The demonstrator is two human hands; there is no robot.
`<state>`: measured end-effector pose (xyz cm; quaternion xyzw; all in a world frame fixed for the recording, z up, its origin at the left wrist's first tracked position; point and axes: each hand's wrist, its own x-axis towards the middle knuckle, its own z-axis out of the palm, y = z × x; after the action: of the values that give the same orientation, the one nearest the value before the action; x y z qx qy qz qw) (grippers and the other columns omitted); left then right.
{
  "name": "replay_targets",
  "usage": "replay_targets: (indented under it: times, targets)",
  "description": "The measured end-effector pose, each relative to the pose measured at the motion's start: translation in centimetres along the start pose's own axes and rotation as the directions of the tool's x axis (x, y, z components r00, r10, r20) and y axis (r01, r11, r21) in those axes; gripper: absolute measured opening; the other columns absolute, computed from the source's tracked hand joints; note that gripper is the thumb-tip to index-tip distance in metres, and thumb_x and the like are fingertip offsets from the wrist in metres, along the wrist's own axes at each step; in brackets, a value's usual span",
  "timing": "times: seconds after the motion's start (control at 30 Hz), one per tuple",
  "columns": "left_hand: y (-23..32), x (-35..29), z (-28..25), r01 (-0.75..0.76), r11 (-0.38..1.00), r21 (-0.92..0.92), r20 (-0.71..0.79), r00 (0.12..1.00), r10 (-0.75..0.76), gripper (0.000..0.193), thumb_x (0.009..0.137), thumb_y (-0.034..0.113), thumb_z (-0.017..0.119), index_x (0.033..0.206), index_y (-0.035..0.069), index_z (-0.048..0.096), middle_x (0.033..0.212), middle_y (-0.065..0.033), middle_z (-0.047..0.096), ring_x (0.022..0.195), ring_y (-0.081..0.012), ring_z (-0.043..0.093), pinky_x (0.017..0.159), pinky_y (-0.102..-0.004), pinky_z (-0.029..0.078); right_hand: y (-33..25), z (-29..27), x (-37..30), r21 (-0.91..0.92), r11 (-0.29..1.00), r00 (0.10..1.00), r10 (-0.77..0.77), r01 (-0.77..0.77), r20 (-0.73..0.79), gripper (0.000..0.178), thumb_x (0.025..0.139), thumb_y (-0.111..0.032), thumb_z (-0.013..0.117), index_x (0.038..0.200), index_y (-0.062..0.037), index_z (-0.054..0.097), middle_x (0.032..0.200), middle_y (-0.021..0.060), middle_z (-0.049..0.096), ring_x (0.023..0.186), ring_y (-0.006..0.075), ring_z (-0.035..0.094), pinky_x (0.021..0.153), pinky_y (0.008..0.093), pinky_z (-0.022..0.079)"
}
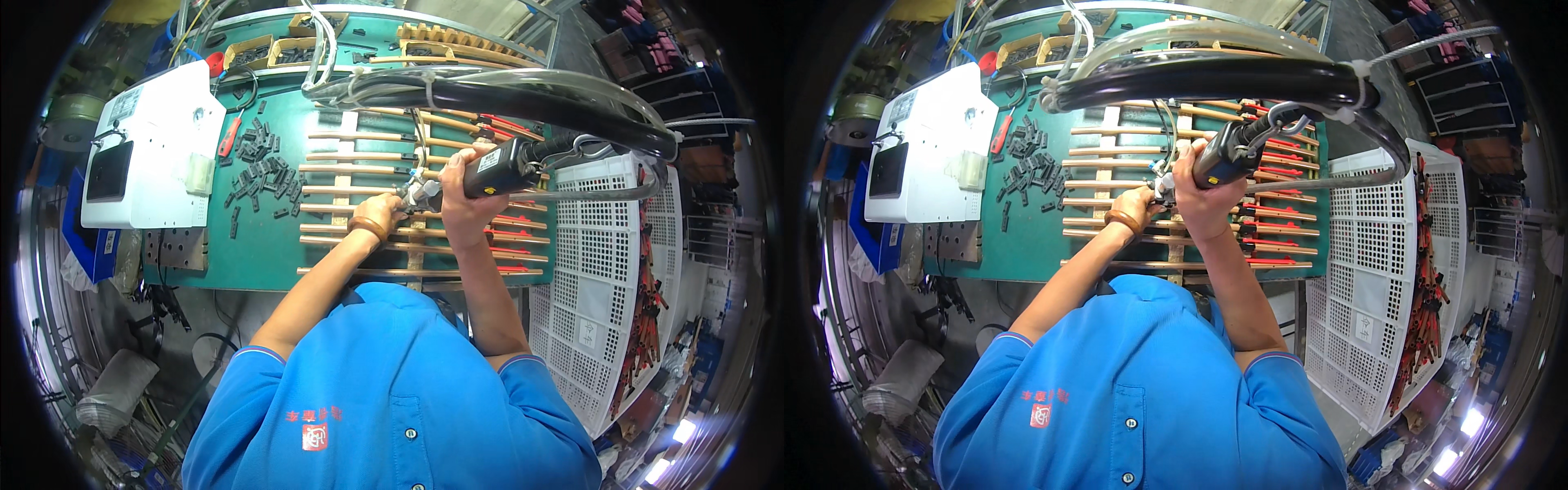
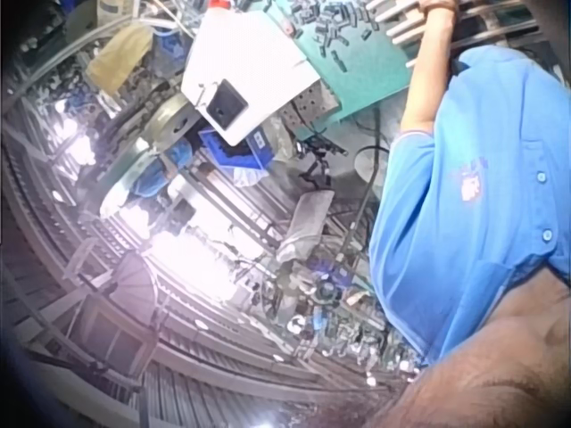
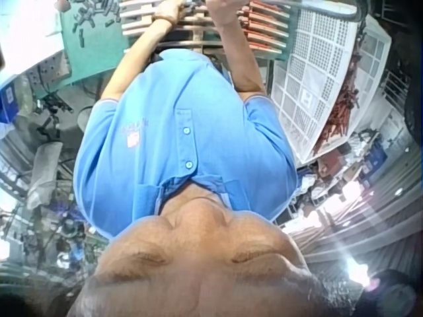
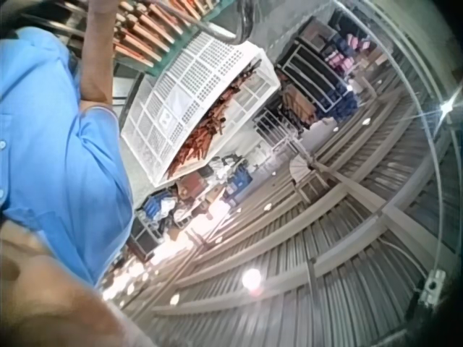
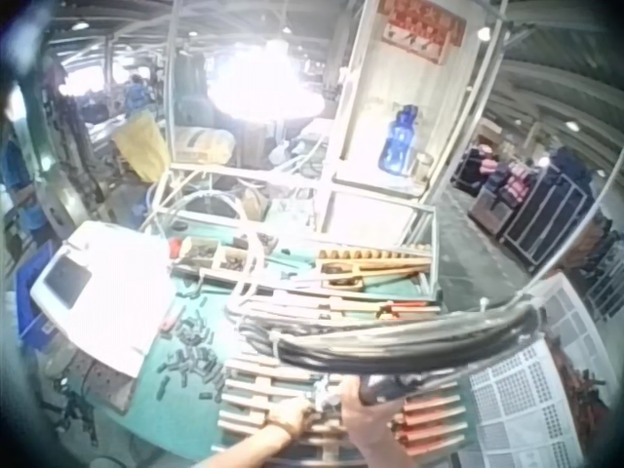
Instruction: The person uses a handheld tool to attach small black components to the ends of wooden dowels arranged on a green workbench. After completing the attachments, the person gathers the dowels and places them into a white plastic basket.
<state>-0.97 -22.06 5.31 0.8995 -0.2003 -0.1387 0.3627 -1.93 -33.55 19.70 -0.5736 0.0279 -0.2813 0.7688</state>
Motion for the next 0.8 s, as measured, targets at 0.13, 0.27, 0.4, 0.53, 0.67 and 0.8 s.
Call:
replay_targets:
  times: [0.13, 0.27, 0.4, 0.53, 0.67, 0.8]
  targets:
    - [-0.5, -0.1, 0.4, -0.036, 0.999, 0.004, -0.036, 0.999, 0.036, 0.017, 0.077, 0.022, 0.069, 0.088, 0.011, 0.063, 0.086, -0.0107, 0.062, 0.082, -0.0348, 0.061, 0.070, -0.0441, 0.049, 0.3, 0.3, 0.4, -0.241, 0.943, 0.973, -0.220, 0.231, 0.070, 0.037, 0.077, 0.016, 0.058, 0.108, 0.0000, 0.046, 0.092, 0.0056, 0.053, 0.076, 0.0071, 0.053, 0.064, 0.0205, 0.049]
    - [-0.5, -0.1, 0.6, -0.059, 0.998, -0.013, -0.048, 0.997, 0.058, 0.017, 0.077, 0.023, 0.069, 0.089, 0.012, 0.063, 0.086, -0.0095, 0.061, 0.080, -0.0344, 0.061, 0.068, -0.0438, 0.049, -0.1, 1.2, 0.5, -0.150, 0.966, 0.977, -0.210, 0.212, 0.027, 0.032, 0.075, 0.014, 0.062, 0.103, 0.0024, 0.049, 0.090, 0.0046, 0.055, 0.075, 0.0058, 0.052, 0.063, 0.0207, 0.049]
    - [-0.9, -0.2, 1.0, -0.094, 0.995, -0.024, -0.077, 0.993, 0.092, 0.016, 0.077, 0.022, 0.070, 0.089, 0.013, 0.064, 0.085, -0.0089, 0.061, 0.079, -0.0338, 0.061, 0.068, -0.0431, 0.049, 0.9, 0.2, 0.8, -0.265, 0.937, 0.973, -0.227, 0.229, 0.039, 0.031, 0.077, 0.012, 0.062, 0.103, 0.0030, 0.049, 0.088, 0.0040, 0.055, 0.072, 0.0058, 0.051, 0.062, 0.0208, 0.048]
    - [-1.2, -0.1, 1.2, -0.095, 0.995, -0.029, -0.090, 0.992, 0.092, 0.015, 0.077, 0.022, 0.070, 0.089, 0.013, 0.065, 0.085, -0.0089, 0.061, 0.079, -0.0335, 0.061, 0.067, -0.0428, 0.049, 0.7, 1.1, 0.9, -0.269, 0.918, 0.955, -0.293, 0.292, 0.038, 0.024, 0.077, 0.009, 0.063, 0.097, 0.0029, 0.051, 0.082, 0.0036, 0.056, 0.068, 0.0059, 0.052, 0.060, 0.0214, 0.048]
    - [-0.8, -0.2, 0.9, -0.075, 0.997, -0.014, -0.082, 0.994, 0.074, 0.015, 0.077, 0.022, 0.070, 0.088, 0.013, 0.065, 0.085, -0.0092, 0.061, 0.079, -0.0331, 0.061, 0.067, -0.0427, 0.049, 0.8, 1.1, 0.7, -0.312, 0.906, 0.957, -0.281, 0.287, 0.066, 0.015, 0.078, 0.009, 0.063, 0.087, 0.0022, 0.053, 0.076, 0.0027, 0.057, 0.063, 0.0055, 0.052, 0.058, 0.0215, 0.048]
    - [-0.6, -0.1, 0.8, -0.056, 0.998, -0.007, -0.058, 0.997, 0.055, 0.015, 0.077, 0.022, 0.070, 0.088, 0.012, 0.065, 0.086, -0.0091, 0.061, 0.080, -0.0327, 0.061, 0.069, -0.0427, 0.049, 0.7, 1.7, 0.7, -0.241, 0.944, 0.973, -0.230, 0.226, 0.009, 0.012, 0.079, 0.008, 0.062, 0.084, 0.0013, 0.053, 0.073, 0.0020, 0.057, 0.061, 0.0051, 0.053, 0.055, 0.0214, 0.046]
